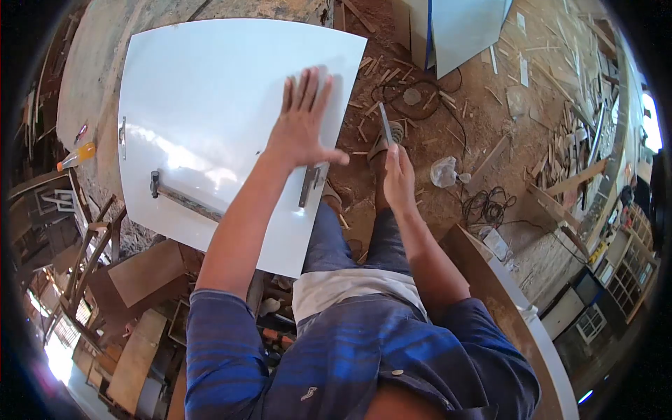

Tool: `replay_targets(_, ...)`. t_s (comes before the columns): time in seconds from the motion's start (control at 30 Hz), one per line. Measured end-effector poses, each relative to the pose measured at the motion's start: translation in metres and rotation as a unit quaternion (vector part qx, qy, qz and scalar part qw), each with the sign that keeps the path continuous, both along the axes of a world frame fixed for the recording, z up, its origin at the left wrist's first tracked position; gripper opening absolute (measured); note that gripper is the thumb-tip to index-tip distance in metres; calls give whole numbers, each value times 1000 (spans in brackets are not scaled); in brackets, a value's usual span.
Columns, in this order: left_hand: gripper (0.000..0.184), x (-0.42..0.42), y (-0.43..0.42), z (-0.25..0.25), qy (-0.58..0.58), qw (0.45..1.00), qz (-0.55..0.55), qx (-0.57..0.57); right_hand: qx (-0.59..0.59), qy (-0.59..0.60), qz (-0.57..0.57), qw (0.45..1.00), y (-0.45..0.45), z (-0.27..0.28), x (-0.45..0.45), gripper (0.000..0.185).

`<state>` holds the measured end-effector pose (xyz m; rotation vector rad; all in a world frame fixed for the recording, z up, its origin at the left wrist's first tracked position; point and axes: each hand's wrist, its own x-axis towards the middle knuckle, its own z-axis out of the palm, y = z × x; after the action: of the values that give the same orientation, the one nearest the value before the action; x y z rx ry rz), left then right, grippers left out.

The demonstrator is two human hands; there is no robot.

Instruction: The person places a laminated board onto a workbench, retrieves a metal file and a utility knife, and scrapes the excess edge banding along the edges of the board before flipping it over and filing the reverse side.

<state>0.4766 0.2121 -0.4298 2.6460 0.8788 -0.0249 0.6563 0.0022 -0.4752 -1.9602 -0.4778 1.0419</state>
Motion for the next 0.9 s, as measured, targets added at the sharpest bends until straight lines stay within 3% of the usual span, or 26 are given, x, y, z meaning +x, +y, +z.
replay_targets(0.07, 153, -23, -21, 5, -38, 998, -6, -53, -60, -55, 72, 994, -19, 14, -1, 36)
replay_targets(0.13, 150, -46, -35, 7, -114, 988, 33, -95, -23, 6, 74, 997, -29, 18, -16, 36)
replay_targets(0.17, 137, -59, -38, 7, -156, 979, 82, -103, -8, 48, 76, 996, -33, 21, -23, 36)
replay_targets(0.3, 112, -122, -29, -16, -121, 972, 194, 47, -8, 113, 99, 989, -17, 47, -47, 36)
replay_targets(0.4, 115, -141, -25, -25, -59, 975, 192, 91, -19, 103, 99, 990, 0, 41, -55, 36)
replay_targets(0.5, 120, -139, -23, -26, -39, 976, 184, 108, -65, 1, 108, 992, 5, 30, -70, 35)
replay_targets(0.63, 124, -139, -25, -26, -26, 975, 191, 109, 7, -157, 133, 979, 23, 19, -100, 37)
replay_targets(0.77, 124, -139, -22, -25, -19, 975, 194, 104, -68, 20, 48, 996, 13, 28, -77, 34)
replay_targets(0.87, 125, -139, -25, -26, -22, 974, 197, 107, -36, -144, 133, 980, 15, 25, -103, 34)
replay_targets(0.9, 125, -139, -25, -25, -26, 975, 194, 104, -16, -84, 117, 989, 18, 19, -108, 36)
